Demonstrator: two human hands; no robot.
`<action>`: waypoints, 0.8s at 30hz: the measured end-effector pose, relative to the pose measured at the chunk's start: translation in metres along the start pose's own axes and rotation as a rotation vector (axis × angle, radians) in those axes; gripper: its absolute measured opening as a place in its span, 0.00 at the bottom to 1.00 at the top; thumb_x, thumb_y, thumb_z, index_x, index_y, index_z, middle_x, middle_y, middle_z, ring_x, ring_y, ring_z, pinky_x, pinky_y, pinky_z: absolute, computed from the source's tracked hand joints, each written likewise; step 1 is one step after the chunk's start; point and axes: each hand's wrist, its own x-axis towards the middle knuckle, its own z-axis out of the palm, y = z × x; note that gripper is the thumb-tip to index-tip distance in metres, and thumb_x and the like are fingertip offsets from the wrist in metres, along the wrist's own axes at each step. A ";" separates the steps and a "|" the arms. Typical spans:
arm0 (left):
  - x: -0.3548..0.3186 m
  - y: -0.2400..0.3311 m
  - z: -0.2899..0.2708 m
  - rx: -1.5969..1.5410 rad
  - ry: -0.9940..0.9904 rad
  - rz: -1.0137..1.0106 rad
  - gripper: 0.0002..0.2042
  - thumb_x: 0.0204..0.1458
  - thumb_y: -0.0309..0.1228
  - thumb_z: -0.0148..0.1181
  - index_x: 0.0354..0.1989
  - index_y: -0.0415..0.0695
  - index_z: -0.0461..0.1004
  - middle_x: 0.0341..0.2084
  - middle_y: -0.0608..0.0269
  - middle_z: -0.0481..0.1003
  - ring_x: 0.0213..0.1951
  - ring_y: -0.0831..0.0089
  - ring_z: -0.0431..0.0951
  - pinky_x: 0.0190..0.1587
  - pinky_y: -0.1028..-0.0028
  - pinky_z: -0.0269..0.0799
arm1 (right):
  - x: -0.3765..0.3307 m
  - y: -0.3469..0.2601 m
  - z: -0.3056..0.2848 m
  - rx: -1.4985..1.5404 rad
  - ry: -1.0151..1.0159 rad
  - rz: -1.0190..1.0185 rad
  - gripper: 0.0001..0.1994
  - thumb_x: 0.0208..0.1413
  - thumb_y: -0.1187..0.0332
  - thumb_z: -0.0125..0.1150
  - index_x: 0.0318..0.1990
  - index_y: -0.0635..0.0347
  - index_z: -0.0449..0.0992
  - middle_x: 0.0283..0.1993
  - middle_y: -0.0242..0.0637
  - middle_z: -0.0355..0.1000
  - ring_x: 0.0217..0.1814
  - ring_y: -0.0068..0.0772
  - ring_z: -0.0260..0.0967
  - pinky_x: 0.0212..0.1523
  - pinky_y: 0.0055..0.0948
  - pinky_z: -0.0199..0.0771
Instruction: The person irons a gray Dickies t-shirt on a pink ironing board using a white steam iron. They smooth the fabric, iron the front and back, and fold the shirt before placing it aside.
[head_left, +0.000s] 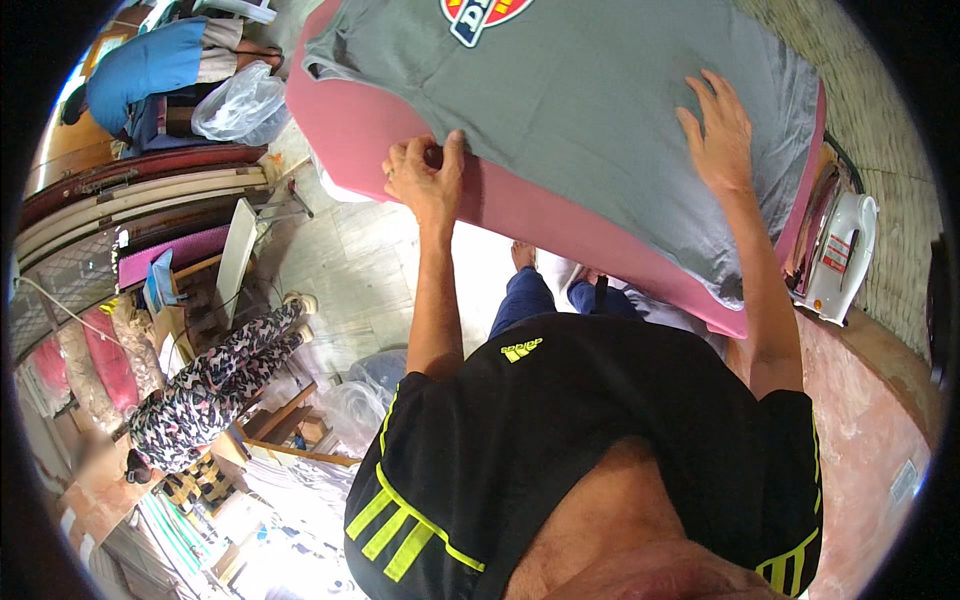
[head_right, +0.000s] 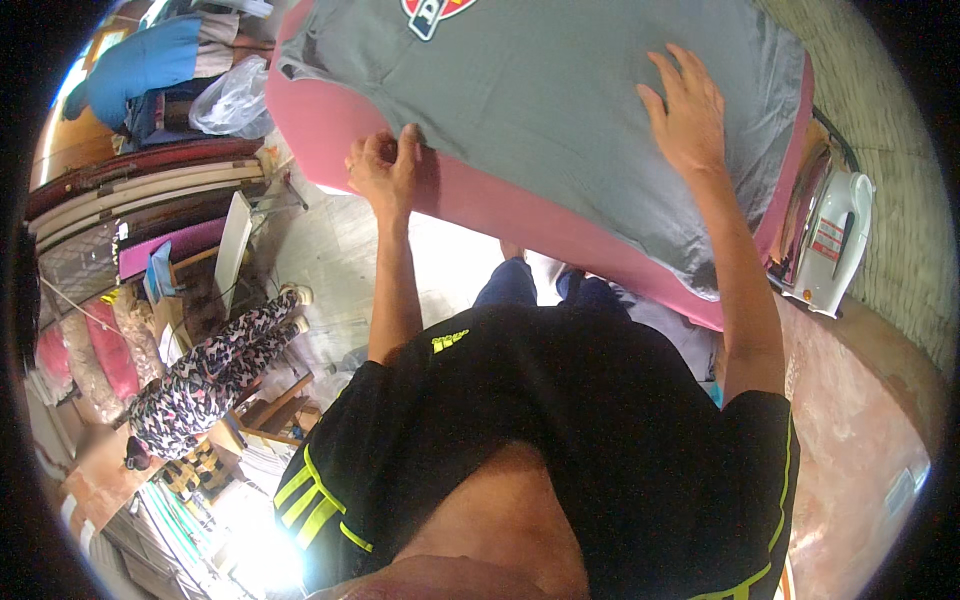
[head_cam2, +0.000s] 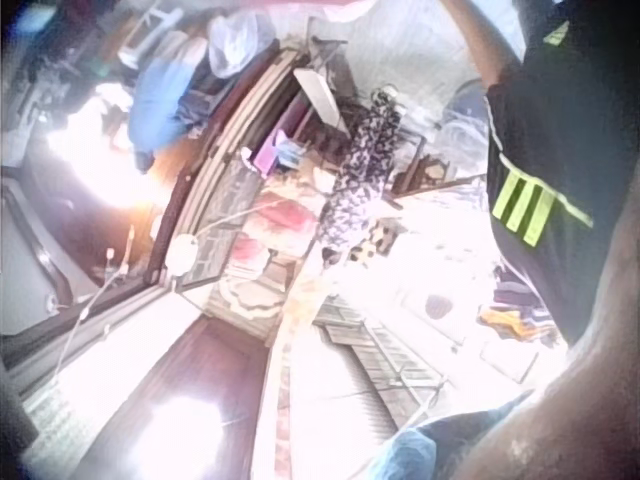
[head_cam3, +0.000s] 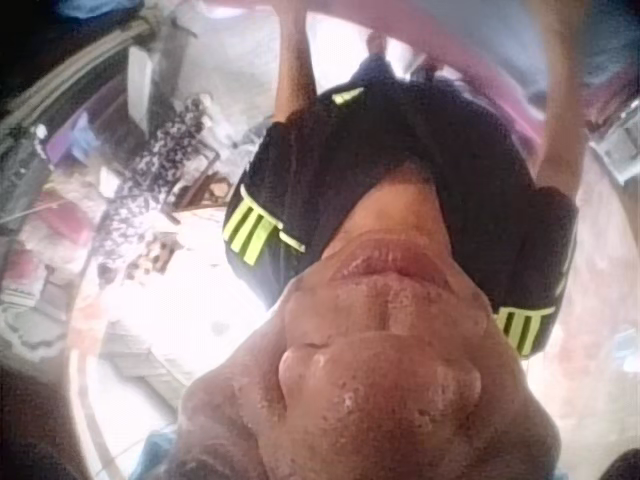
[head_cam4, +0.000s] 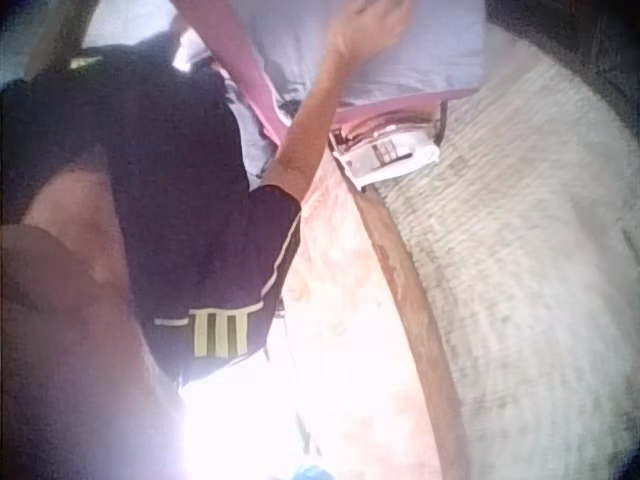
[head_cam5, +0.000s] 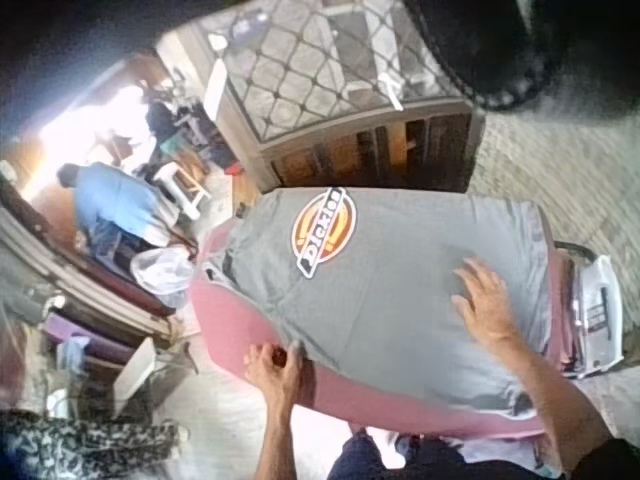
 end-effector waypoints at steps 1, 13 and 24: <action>0.000 -0.002 0.004 -0.077 0.005 -0.010 0.19 0.46 0.48 0.72 0.34 0.44 0.82 0.37 0.61 0.73 0.45 0.60 0.70 0.51 0.56 0.58 | -0.002 0.004 0.002 0.002 0.002 -0.005 0.24 0.64 0.54 0.55 0.65 0.51 0.67 0.71 0.39 0.59 0.75 0.46 0.52 0.71 0.48 0.52; 0.016 -0.022 -0.027 -0.073 -0.210 0.140 0.17 0.46 0.46 0.70 0.25 0.44 0.81 0.36 0.65 0.73 0.45 0.61 0.68 0.49 0.56 0.52 | 0.000 0.014 -0.001 0.017 0.046 -0.066 0.22 0.64 0.58 0.55 0.62 0.54 0.69 0.70 0.41 0.61 0.74 0.48 0.54 0.70 0.48 0.55; 0.237 -0.073 -0.032 0.037 0.205 0.142 0.25 0.53 0.54 0.63 0.34 0.38 0.80 0.34 0.45 0.77 0.39 0.51 0.78 0.43 0.56 0.71 | -0.001 0.008 -0.005 -0.058 -0.055 0.021 0.25 0.67 0.49 0.47 0.63 0.56 0.68 0.70 0.42 0.59 0.74 0.49 0.52 0.70 0.51 0.52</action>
